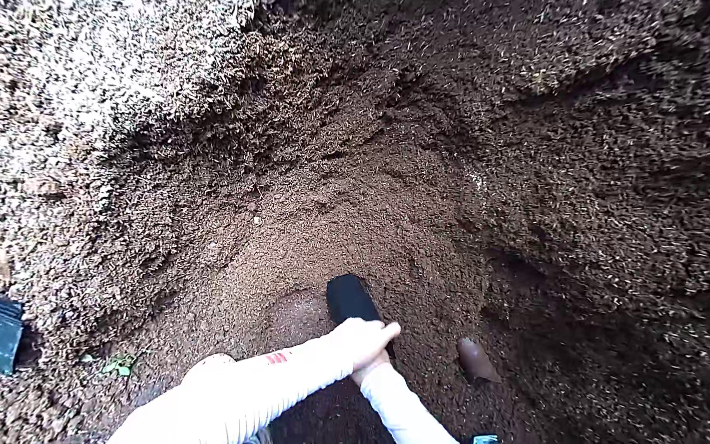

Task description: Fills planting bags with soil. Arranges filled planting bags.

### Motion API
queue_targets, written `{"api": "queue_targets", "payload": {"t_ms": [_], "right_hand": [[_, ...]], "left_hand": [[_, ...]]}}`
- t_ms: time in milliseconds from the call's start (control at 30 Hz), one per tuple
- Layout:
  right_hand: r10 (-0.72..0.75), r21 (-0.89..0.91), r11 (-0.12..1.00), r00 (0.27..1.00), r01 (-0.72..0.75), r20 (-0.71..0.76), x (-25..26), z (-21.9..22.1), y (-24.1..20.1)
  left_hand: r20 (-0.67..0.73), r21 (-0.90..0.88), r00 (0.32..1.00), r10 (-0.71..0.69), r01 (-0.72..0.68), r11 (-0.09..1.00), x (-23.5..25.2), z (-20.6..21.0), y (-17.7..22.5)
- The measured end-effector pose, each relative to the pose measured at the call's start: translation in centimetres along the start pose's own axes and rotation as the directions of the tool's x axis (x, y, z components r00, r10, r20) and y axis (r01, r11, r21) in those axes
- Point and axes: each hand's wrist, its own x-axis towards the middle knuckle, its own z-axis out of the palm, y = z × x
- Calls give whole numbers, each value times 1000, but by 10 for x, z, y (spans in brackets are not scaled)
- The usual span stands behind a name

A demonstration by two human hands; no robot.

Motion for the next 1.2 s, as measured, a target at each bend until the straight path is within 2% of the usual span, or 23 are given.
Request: {"api": "queue_targets", "payload": {"t_ms": [33, 100, 167, 233, 267, 333, 400, 500, 600, 633, 700, 733, 767, 833, 867, 933, 1033, 1133, 1167, 1200], "right_hand": [[-98, -50, 995, 979, 90, -181, 5, -7, 9], [-181, -69, 983, 923, 167, -339, 1, -42, 15], [-328, -147, 945, 856, 293, -399, -11, -73, 20], [-534, -245, 845, 724, 475, -436, -13, -87, 29], [-585, -292, 811, 710, 507, -392, -14, -91, 31], [-610, -380, 783, 727, 493, -314, -10, -91, 35], [-639, -449, 758, 679, 473, -362, -6, -92, 43], [-688, -551, 723, 505, 416, -522, -11, -98, 56], [-629, -529, 773, 317, 350, -710, -12, -95, 69], [-609, -511, 787, 306, 345, -732, -10, -89, 71], [-608, -487, 790, 369, 373, -703, -3, -77, 74], [-626, -501, 777, 379, 383, -682, 0, -72, 75], [-644, -523, 762, 356, 383, -677, 3, -68, 77], [-640, -541, 764, 304, 352, -706, 6, -63, 83], [-625, -536, 776, 290, 332, -725, 4, -61, 86], [-599, -527, 798, 284, 294, -749, -4, -59, 93], [-530, -442, 840, 299, 316, -793, -25, -49, 89], [-466, -292, 817, 271, 497, -842, -57, -37, 61], [-446, -216, 798, 310, 563, -839, -67, -32, 49], [-429, -131, 790, 388, 598, -815, -76, -28, 37]], "left_hand": [[-64, -51, 996, -69, 66, 997, 1, -15, 3], [-164, -170, 964, -211, 183, 968, -4, -54, 6], [-210, -205, 926, -314, 272, 940, -16, -88, 1], [-200, -76, 883, -424, 417, 906, -29, -110, -4], [-188, 0, 860, -473, 482, 876, -32, -115, -6], [-178, 65, 841, -511, 529, 846, -27, -111, -13], [-207, 64, 856, -473, 494, 867, -12, -99, -20], [-212, 47, 879, -427, 446, 894, -13, -102, -21], [-155, -10, 844, -513, 518, 855, -34, -112, -20], [-147, -1, 831, -536, 542, 841, -39, -111, -21], [-161, 46, 831, -532, 545, 837, -37, -104, -23], [-187, 73, 851, -491, 511, 857, -30, -99, -23], [-224, 113, 886, -406, 437, 892, -21, -94, -25], [-282, 284, 951, -123, 205, 937, 4, -81, -32], [-266, 364, 964, 13, 88, 927, 15, -75, -32], [-190, 474, 966, 175, -66, 878, 31, -71, -24], [-78, 527, 979, 190, -121, 841, 42, -74, -20], [6, 446, 994, 105, -97, 890, 35, -84, -22], [4, 361, 997, 74, -71, 930, 30, -84, -21], [2, 267, 999, 39, -38, 963, 24, -82, -20]]}}
